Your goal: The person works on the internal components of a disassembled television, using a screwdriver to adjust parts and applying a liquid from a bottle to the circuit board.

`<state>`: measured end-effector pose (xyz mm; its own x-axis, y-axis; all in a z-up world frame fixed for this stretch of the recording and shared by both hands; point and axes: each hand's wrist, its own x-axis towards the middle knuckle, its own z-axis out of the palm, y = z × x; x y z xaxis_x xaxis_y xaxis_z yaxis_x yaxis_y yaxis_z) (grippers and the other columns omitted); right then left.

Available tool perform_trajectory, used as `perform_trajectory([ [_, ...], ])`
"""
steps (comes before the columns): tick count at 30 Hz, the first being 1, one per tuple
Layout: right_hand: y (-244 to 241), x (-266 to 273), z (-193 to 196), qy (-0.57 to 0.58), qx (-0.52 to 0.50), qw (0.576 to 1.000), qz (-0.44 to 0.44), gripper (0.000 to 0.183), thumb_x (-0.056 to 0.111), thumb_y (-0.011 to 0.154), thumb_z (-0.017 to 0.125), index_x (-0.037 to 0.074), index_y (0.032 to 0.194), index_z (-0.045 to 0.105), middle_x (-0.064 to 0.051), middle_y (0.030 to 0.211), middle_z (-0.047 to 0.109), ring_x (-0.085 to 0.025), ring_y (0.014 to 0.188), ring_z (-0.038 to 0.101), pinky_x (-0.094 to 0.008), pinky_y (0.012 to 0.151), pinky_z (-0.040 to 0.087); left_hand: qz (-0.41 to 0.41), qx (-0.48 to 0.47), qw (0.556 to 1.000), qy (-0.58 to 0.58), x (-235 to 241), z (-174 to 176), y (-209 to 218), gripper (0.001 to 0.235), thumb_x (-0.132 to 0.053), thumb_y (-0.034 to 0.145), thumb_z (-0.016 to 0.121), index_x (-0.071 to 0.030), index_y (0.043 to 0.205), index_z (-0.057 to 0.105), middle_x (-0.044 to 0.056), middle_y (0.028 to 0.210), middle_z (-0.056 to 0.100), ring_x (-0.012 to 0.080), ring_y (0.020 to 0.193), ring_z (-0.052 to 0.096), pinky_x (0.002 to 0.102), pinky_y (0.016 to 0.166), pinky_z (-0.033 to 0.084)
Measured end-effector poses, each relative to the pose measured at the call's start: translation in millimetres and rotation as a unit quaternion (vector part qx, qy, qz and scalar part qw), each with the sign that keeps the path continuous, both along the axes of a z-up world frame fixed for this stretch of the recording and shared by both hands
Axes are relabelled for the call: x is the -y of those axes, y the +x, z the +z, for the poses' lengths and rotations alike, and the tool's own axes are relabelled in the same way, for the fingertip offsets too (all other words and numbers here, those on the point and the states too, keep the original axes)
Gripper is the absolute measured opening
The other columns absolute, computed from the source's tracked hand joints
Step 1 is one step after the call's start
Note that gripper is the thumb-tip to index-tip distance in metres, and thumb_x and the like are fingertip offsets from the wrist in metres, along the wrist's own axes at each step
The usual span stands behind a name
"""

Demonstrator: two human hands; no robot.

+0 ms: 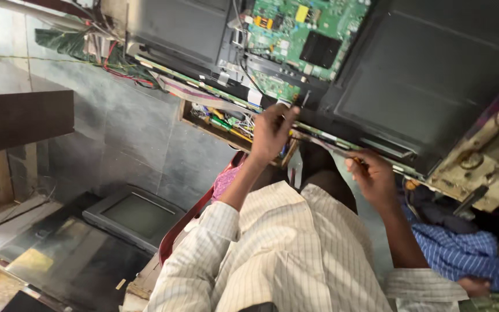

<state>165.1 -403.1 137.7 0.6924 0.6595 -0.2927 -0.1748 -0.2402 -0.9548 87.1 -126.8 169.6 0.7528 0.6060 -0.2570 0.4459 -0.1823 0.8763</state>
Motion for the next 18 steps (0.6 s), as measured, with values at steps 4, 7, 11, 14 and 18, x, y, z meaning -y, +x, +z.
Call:
perform_trajectory([
  [4, -11, -10, 17, -0.034, 0.096, 0.992, 0.074, 0.021, 0.017, 0.103, 0.069, 0.002, 0.118, 0.071, -0.004, 0.091, 0.067, -0.008, 0.072, 0.058, -0.023, 0.066, 0.047, 0.081, 0.120, 0.989, -0.026, -39, 28, -15, 0.026, -0.021, 0.105, 0.070, 0.000, 0.091, 0.063, -0.004, 0.074, 0.051, 0.0032, 0.068, 0.043, 0.026, 0.057, 0.036],
  [7, -7, -24, 12, 0.013, 0.137, 0.986, 0.095, 0.022, 0.015, 0.104, 0.066, 0.001, 0.119, 0.070, -0.006, 0.103, 0.067, -0.008, 0.085, 0.059, -0.023, 0.073, 0.047, 0.091, 0.220, 0.971, -0.021, -93, 39, -12, 0.020, -0.018, 0.107, 0.067, -0.002, 0.095, 0.061, -0.005, 0.074, 0.058, 0.0026, 0.065, 0.051, 0.023, 0.058, 0.041],
  [11, -24, -39, 5, -0.097, 0.108, 0.984, 0.100, 0.019, 0.016, 0.100, 0.071, 0.002, 0.112, 0.074, -0.005, 0.086, 0.065, -0.012, 0.068, 0.053, -0.026, 0.062, 0.043, 0.139, 0.222, 0.965, -0.008, -150, 44, -20, 0.018, -0.015, 0.105, 0.070, -0.003, 0.095, 0.060, -0.004, 0.073, 0.055, 0.0027, 0.061, 0.047, 0.022, 0.055, 0.039],
  [14, -37, -73, -4, -0.104, 0.088, 0.984, 0.113, 0.021, 0.015, 0.097, 0.071, 0.001, 0.113, 0.074, -0.007, 0.086, 0.066, -0.013, 0.070, 0.058, -0.027, 0.063, 0.047, 0.124, 0.252, 0.959, 0.043, -212, 54, -7, 0.020, -0.015, 0.105, 0.071, -0.003, 0.094, 0.059, -0.003, 0.072, 0.054, 0.0042, 0.061, 0.050, 0.022, 0.055, 0.039],
  [18, -69, -103, -7, -0.067, 0.071, 0.988, 0.115, 0.023, 0.014, 0.095, 0.070, 0.000, 0.112, 0.072, -0.009, 0.098, 0.071, -0.013, 0.080, 0.068, -0.027, 0.069, 0.054, 0.082, 0.314, 0.940, 0.103, -307, 53, 36, 0.022, -0.011, 0.105, 0.073, -0.002, 0.091, 0.059, 0.001, 0.071, 0.061, 0.0067, 0.061, 0.056, 0.025, 0.056, 0.043],
])
